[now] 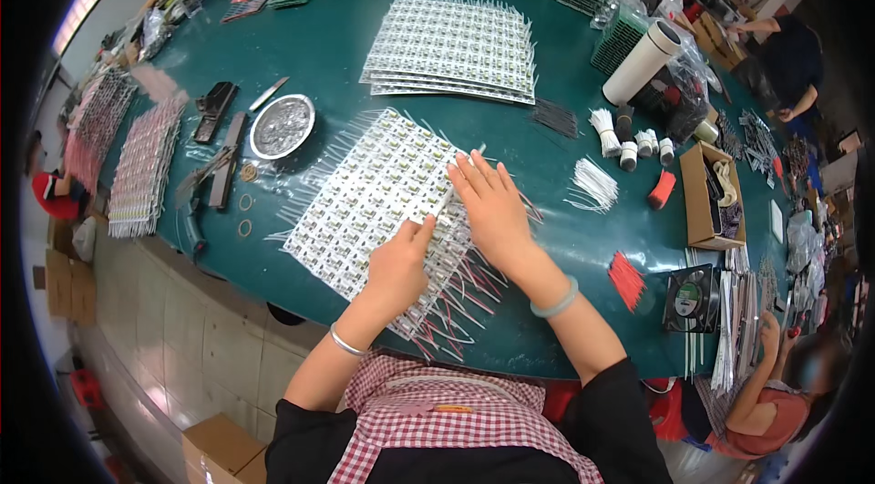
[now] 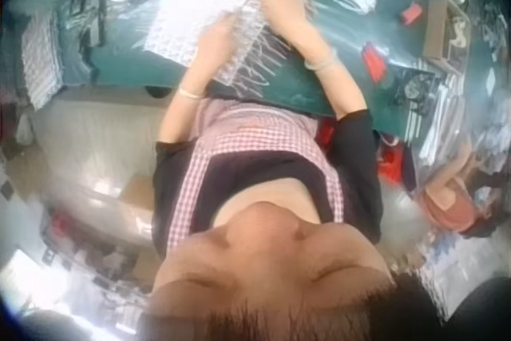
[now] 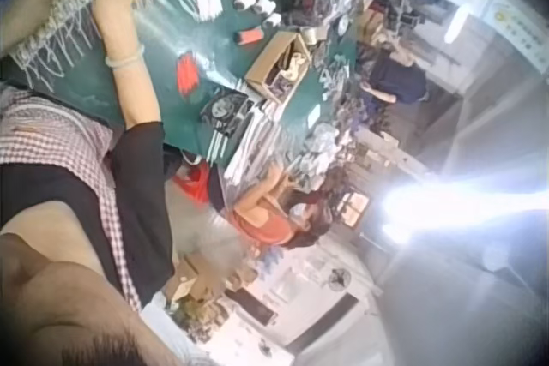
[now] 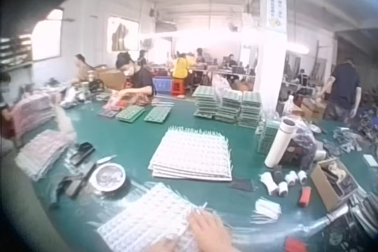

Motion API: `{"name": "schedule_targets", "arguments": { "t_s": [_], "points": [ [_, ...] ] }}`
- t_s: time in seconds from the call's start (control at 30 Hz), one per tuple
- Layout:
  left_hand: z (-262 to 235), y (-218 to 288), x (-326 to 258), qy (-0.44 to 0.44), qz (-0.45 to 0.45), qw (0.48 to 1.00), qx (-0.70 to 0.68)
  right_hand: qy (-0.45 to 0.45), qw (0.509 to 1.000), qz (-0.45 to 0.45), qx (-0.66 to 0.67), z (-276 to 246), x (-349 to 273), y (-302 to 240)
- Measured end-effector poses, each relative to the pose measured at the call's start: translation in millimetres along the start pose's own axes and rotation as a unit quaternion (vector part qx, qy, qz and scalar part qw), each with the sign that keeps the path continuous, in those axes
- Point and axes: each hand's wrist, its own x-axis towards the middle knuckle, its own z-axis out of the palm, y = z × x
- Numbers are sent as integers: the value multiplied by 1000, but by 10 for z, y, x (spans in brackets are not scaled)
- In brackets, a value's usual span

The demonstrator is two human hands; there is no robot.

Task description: The person uses a soldering iron to attach red and white wires to a grid of LED modules on a green workbench. They repeatedly pick up wires, position them on the board, and apply the soldering iron to secure the connections.

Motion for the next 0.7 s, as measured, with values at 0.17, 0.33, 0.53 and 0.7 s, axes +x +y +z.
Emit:
{"name": "schedule_targets", "arguments": {
  "t_s": [0.17, 0.33, 0.53, 0.7],
  "points": [
    [-221, -313, -651, 243, -53, 966, -65, -74, 986, 20, 146, -247, -580, -1057],
    [-585, -575, -741, 253, -50, 966, 21, -131, 978, -60, 148, -98, -817, -1346],
    [-503, -747, -661, 234, -20, 970, 69, -146, 977, -72, 137, -134, -904, -1265],
    [-232, -866, -380, 194, -8, 970, 147, -155, 966, -88, 185, -216, -1052, -1120]
  ]
}}
